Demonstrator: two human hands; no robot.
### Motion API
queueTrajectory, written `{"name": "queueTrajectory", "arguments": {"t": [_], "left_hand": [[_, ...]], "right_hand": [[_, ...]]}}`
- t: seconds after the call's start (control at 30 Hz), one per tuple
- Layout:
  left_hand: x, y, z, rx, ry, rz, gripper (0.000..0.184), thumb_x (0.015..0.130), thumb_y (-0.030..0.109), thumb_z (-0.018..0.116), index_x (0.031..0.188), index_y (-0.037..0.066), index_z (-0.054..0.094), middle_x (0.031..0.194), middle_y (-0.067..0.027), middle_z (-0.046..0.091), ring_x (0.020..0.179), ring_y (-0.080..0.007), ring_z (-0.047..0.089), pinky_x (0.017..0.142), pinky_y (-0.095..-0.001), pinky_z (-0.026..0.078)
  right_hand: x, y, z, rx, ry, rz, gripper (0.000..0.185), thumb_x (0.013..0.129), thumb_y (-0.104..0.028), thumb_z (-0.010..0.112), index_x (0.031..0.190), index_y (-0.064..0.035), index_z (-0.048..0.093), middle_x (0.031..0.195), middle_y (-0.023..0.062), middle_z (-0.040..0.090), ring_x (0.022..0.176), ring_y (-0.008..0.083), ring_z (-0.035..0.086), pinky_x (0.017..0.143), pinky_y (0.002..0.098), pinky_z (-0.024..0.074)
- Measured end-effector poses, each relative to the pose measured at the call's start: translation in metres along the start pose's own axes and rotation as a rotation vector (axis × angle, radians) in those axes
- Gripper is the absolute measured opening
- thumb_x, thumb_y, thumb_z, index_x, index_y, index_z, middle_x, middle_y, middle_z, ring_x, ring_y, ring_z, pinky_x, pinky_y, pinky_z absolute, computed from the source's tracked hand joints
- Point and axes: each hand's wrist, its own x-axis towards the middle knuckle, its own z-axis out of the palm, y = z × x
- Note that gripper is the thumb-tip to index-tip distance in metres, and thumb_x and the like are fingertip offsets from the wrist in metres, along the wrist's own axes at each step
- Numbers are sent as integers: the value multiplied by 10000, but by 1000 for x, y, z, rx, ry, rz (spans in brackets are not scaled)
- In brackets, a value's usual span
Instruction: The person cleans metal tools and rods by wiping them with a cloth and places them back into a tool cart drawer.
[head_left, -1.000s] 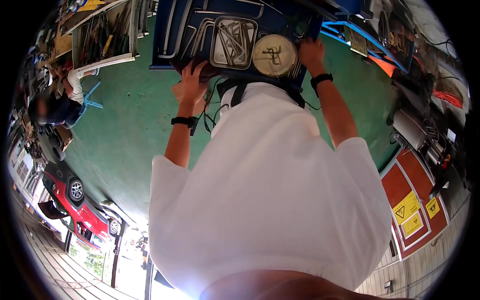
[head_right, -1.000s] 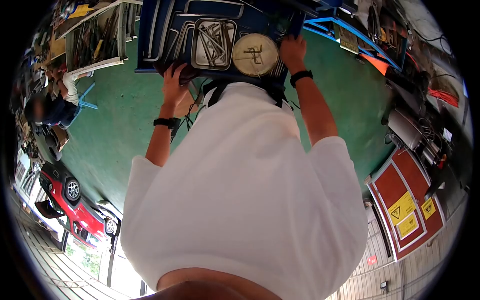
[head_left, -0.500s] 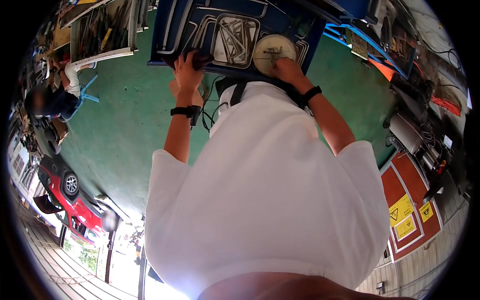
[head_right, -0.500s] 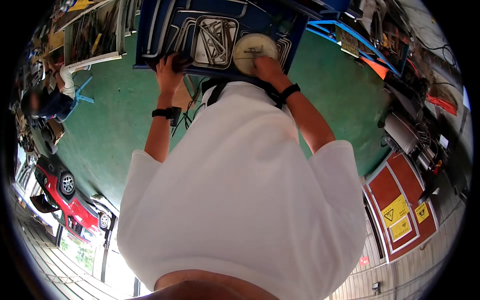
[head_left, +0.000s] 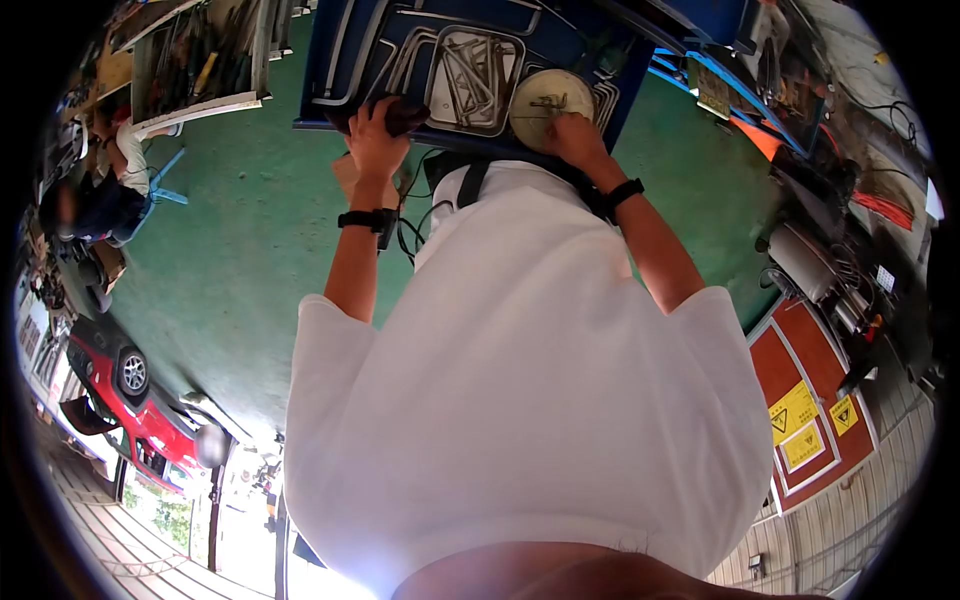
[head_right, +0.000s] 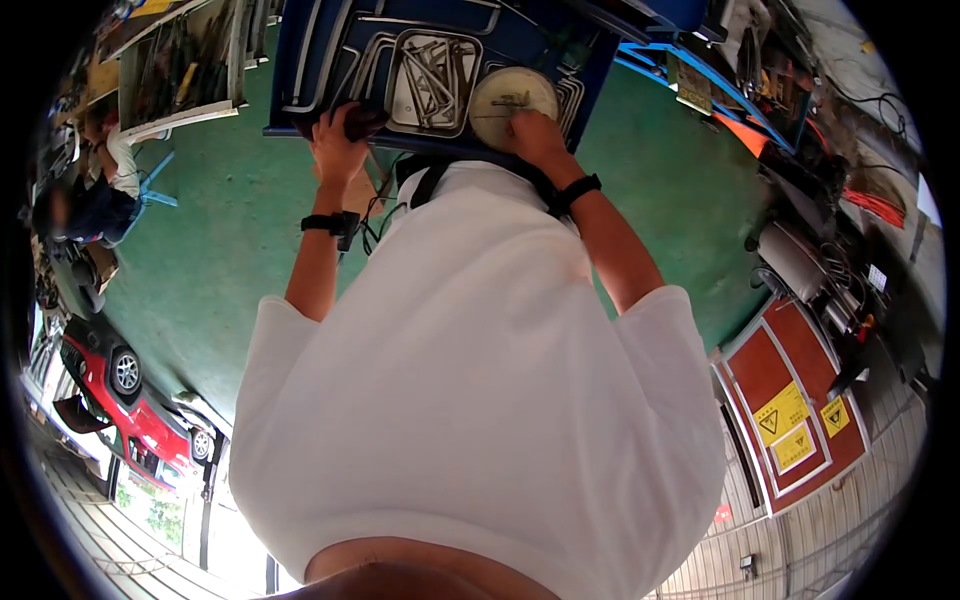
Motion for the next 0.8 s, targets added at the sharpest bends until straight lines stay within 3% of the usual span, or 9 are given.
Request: {"name": "queueTrajectory", "arguments": {"t": [0.07, 0.13, 0.17, 0.23, 0.37, 0.43, 0.67, 0.8], "left_hand": [[-1, 1, -1, -6, -7, -6, 588, 617, 113, 630, 1176, 294, 606, 1172, -45, 559, 1118, -341, 514, 925, -544, 416], [1, 3, -3, -8, -9, -11, 586, 617, 116, 634, 1174, 295, 608, 1175, -44, 561, 1119, -339, 516, 931, -542, 414], [0, 4, -4, -15, -19, -10, 579, 628, 104, 626, 1178, 282, 610, 1197, -50, 560, 1118, -351, 511, 938, -537, 415], [0, 2, -5, -23, -18, -7, 572, 639, 93, 618, 1183, 269, 612, 1219, -57, 558, 1118, -362, 507, 945, -532, 415], [-3, -1, 0, -45, 63, 40, 574, 631, 91, 633, 1175, 273, 613, 1203, -46, 562, 1123, -347, 507, 950, -524, 411], [-8, -1, 6, -55, 102, 28, 571, 628, 94, 647, 1167, 283, 614, 1189, -38, 566, 1126, -338, 508, 949, -523, 408], [-36, 26, 24, -127, 160, 108, 545, 635, 11, 626, 1134, 230, 629, 1180, -109, 562, 1118, -372, 508, 917, -500, 444], [-54, 47, 37, -94, 181, 150, 535, 643, 31, 682, 1142, 217, 622, 1224, -148, 555, 1134, -390, 502, 901, -497, 452]], "right_hand": [[-1, 4, -11, -2, 89, 37, 180, 783, -224, 645, 863, -70, 695, 864, 180, 687, 823, 356, 671, 752, 445, 541], [4, 12, -25, 104, 378, 142, 241, 815, -265, 629, 860, -35, 688, 914, 188, 674, 836, 364, 659, 742, 454, 546], [7, 29, -27, 99, 378, 141, 241, 815, -265, 629, 860, -35, 688, 914, 188, 674, 836, 364, 659, 742, 454, 546], [16, 67, -31, -51, 572, 118, 201, 812, -239, 617, 857, -58, 692, 913, 154, 674, 885, 329, 643, 737, 458, 525], [18, 76, -43, -388, 447, 156, 173, 791, -195, 625, 899, -74, 686, 946, 124, 669, 974, 301, 606, 787, 453, 486], [24, 70, -41, -503, 211, 200, 234, 771, -147, 606, 974, -43, 659, 1036, 120, 661, 1047, 298, 576, 839, 466, 467], [22, 88, -25, -504, 447, 84, 172, 817, -122, 603, 961, -51, 665, 1052, 124, 647, 1078, 308, 540, 892, 454, 432], [20, 85, -48, -331, 283, 135, 168, 822, -95, 604, 966, -46, 674, 1083, 130, 632, 1113, 312, 525, 918, 449, 439]]}}
